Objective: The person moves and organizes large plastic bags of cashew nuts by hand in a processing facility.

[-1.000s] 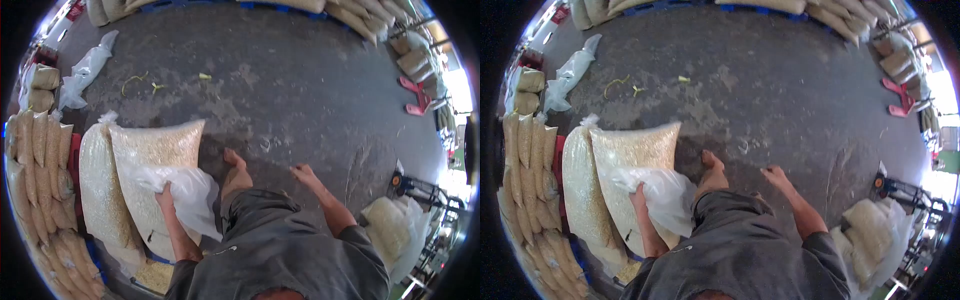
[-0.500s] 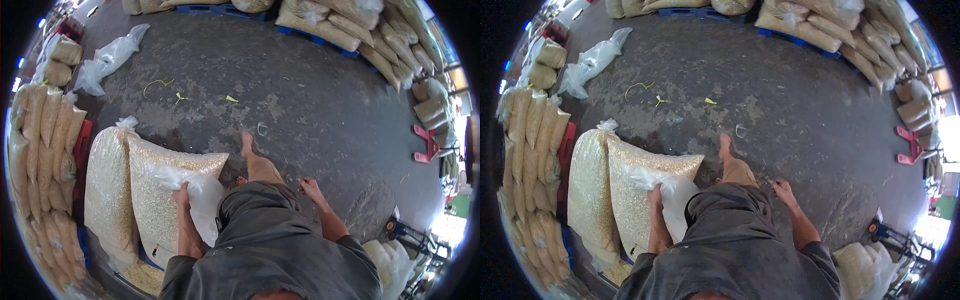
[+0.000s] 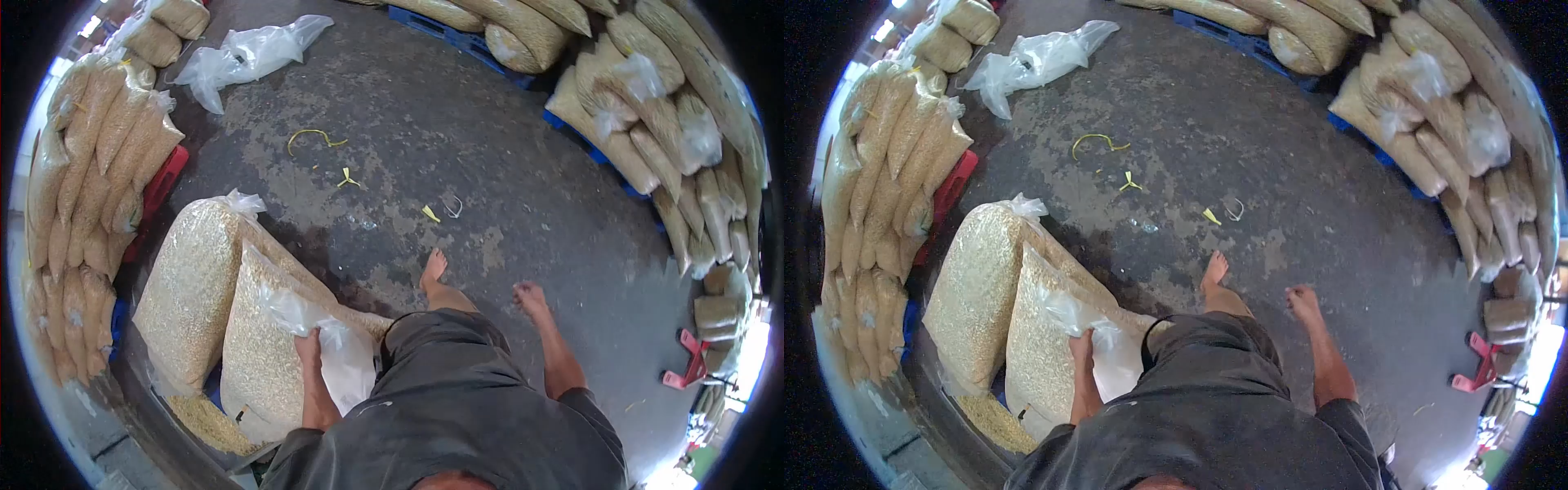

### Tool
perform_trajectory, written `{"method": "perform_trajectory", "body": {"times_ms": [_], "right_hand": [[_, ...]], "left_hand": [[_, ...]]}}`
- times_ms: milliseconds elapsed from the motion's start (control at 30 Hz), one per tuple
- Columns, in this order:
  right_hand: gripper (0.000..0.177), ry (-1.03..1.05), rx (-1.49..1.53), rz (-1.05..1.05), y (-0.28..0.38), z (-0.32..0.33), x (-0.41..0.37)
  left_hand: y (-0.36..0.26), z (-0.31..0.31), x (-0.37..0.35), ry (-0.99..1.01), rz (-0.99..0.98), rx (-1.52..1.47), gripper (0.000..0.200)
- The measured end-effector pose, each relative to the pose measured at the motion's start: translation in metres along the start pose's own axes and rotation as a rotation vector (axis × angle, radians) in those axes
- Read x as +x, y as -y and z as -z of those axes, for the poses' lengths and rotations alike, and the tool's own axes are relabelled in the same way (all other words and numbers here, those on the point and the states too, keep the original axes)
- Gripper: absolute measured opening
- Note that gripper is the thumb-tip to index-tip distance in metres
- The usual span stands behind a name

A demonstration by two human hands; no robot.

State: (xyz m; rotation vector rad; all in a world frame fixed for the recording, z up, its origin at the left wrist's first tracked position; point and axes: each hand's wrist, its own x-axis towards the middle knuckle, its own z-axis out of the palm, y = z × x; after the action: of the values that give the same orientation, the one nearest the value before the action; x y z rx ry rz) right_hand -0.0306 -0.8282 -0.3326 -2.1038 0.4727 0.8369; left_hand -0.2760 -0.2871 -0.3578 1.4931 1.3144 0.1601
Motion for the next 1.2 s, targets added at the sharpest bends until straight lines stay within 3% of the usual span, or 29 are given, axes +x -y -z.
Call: {"method": "perform_trajectory", "body": {"times_ms": [67, 133, 467, 633, 700, 800, 867, 900, 933, 1000, 1167, 1200], "right_hand": [[0.027, -0.101, 0.182, 0.039, 0.086, 0.027, 0.010], [0.025, -0.104, 0.102, 0.073, 0.136, 0.040, 0.036], [0.032, 0.168, -0.165, 0.104, 0.269, -0.052, 0.130], [0.036, 0.111, -0.321, 0.143, 0.279, -0.120, 0.174], [0.037, 0.054, -0.327, 0.110, 0.304, -0.157, 0.180], [0.035, 0.037, -0.382, 0.076, 0.334, -0.207, 0.181], [0.035, 0.107, -0.278, 0.260, 0.347, -0.254, 0.201], [0.035, 0.108, -0.267, 0.238, 0.362, -0.276, 0.212], [0.036, 0.118, -0.203, 0.203, 0.385, -0.295, 0.221], [0.038, 0.133, -0.133, 0.142, 0.413, -0.334, 0.251], [0.042, 0.084, -0.417, 0.180, 0.393, -0.440, 0.377], [0.043, 0.079, -0.451, 0.185, 0.389, -0.457, 0.406]], "left_hand": [[-0.018, -0.020, 0.014, -0.010, 0.024, 0.000, 0.051], [-0.044, -0.034, 0.017, -0.032, 0.123, 0.112, 0.049], [-0.142, -0.044, 0.073, -0.086, -0.031, 0.254, 0.051], [-0.238, -0.061, 0.190, -0.003, 0.016, 0.279, 0.050], [-0.261, -0.078, 0.253, 0.080, -0.193, 0.284, 0.050], [-0.307, -0.109, 0.308, 0.218, -0.004, 0.580, 0.050], [-0.271, -0.126, 0.347, 0.303, 0.024, 0.714, 0.050], [-0.257, -0.134, 0.365, 0.363, 0.044, 0.840, 0.049], [-0.265, -0.145, 0.364, 0.365, -0.020, 0.765, 0.047], [-0.262, -0.167, 0.374, 0.414, 0.036, 1.001, 0.046], [-0.208, -0.183, 0.397, 0.414, -0.056, 1.112, 0.045], [-0.198, -0.182, 0.403, 0.418, -0.111, 0.989, 0.047]]}}
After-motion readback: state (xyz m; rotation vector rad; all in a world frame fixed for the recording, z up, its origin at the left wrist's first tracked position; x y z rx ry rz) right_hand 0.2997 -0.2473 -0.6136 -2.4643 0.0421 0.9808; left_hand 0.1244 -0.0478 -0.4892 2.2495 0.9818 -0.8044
